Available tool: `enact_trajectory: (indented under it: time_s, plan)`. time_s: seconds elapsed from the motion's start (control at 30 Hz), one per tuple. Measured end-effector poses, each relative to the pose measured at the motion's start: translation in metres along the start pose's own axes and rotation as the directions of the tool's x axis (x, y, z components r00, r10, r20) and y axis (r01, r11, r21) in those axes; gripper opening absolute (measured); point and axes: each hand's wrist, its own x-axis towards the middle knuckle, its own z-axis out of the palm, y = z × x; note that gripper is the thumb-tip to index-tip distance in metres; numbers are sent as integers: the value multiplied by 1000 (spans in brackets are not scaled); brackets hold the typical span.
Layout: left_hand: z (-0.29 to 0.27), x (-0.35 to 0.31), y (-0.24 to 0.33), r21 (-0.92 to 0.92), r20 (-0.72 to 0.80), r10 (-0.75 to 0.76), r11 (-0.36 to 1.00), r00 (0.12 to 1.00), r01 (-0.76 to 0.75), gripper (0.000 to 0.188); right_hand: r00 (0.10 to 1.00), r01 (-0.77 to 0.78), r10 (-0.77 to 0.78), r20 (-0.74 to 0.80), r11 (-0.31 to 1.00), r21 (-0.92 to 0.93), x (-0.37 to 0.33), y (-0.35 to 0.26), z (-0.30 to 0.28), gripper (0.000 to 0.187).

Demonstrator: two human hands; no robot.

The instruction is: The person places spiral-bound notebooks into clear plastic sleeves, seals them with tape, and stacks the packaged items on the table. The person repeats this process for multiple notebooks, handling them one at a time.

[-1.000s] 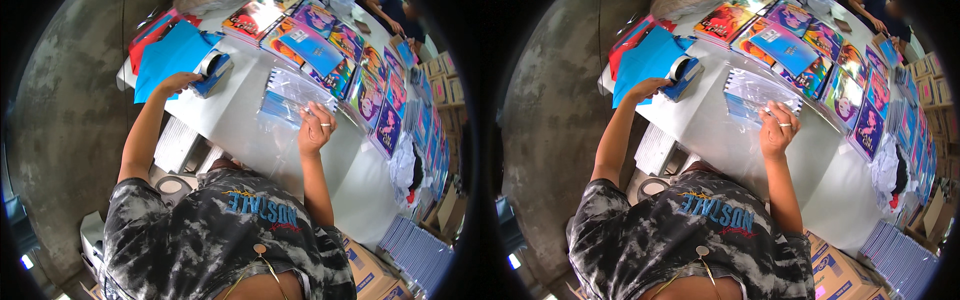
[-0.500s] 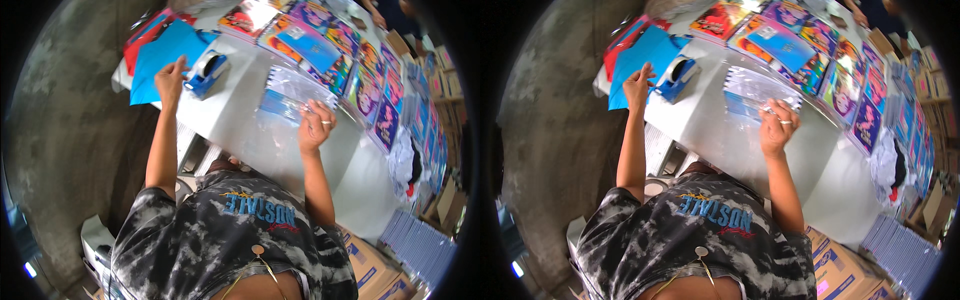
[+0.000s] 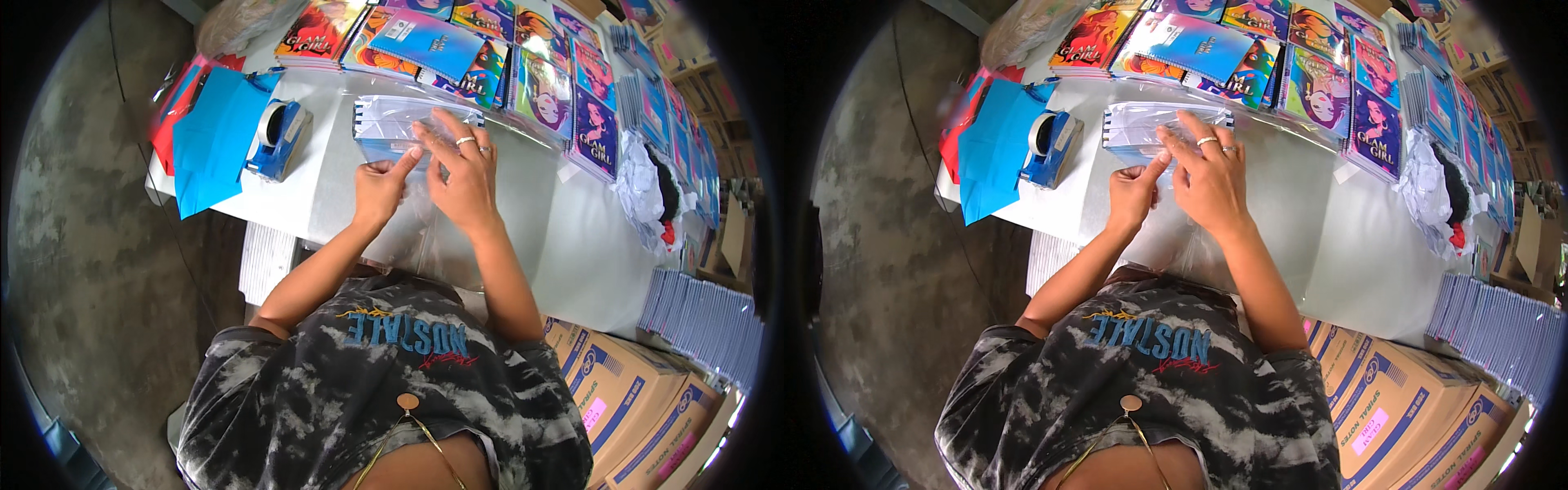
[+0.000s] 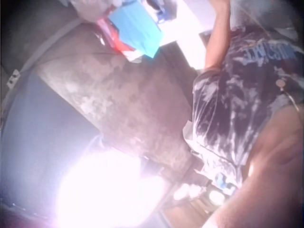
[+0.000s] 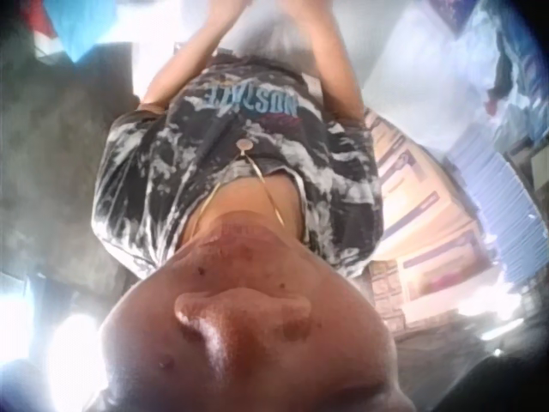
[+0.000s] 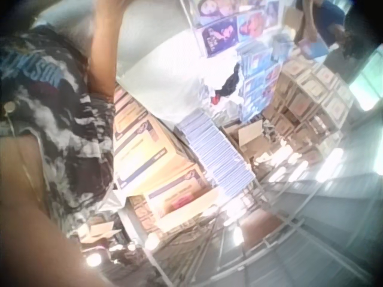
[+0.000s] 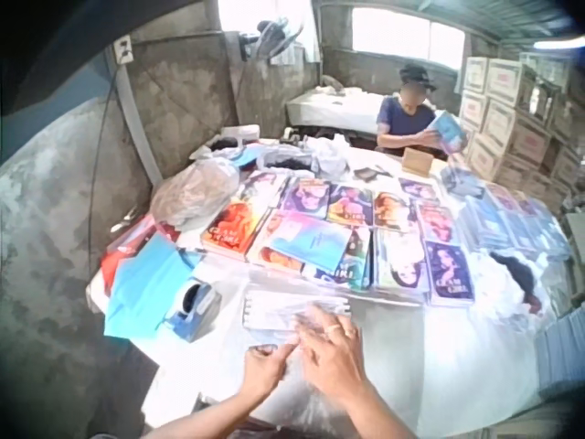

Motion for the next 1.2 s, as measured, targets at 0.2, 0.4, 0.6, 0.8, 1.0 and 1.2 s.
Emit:
enact_trajectory:
  time_s: [0.2, 0.4, 0.6, 0.8, 1.0, 1.2]
  plan:
    - [-60, 39, -60, 606, -145, 0, 790, 989, 89, 36, 977, 56, -39, 209, 995, -77, 20, -21, -21, 47]
    - [-95, 46, -33, 429, 523, 444, 601, 728, -674, 88, 930, -207, 210, 302, 977, -45, 10, -42, -33, 65]
    - [-54, 21, 68, 260, 917, 18, 730, 397, -633, 70, 843, -535, 489, 224, 721, 440, -33, -47, -177, 69]
    - [88, -52, 190, -256, 833, 541, 199, -112, -946, 71, 854, -495, 514, -79, 851, 175, -96, -46, -340, 75]
    - [336, -149, 334, -434, 321, 650, -546, -689, -717, 69, 851, -400, 29, -524, 682, -612, -140, 6, -544, 70]
    - [591, -283, 417, -524, -30, 738, -586, -674, -618, 53, 800, -482, -249, -547, 278, -831, -160, 104, -735, 57]
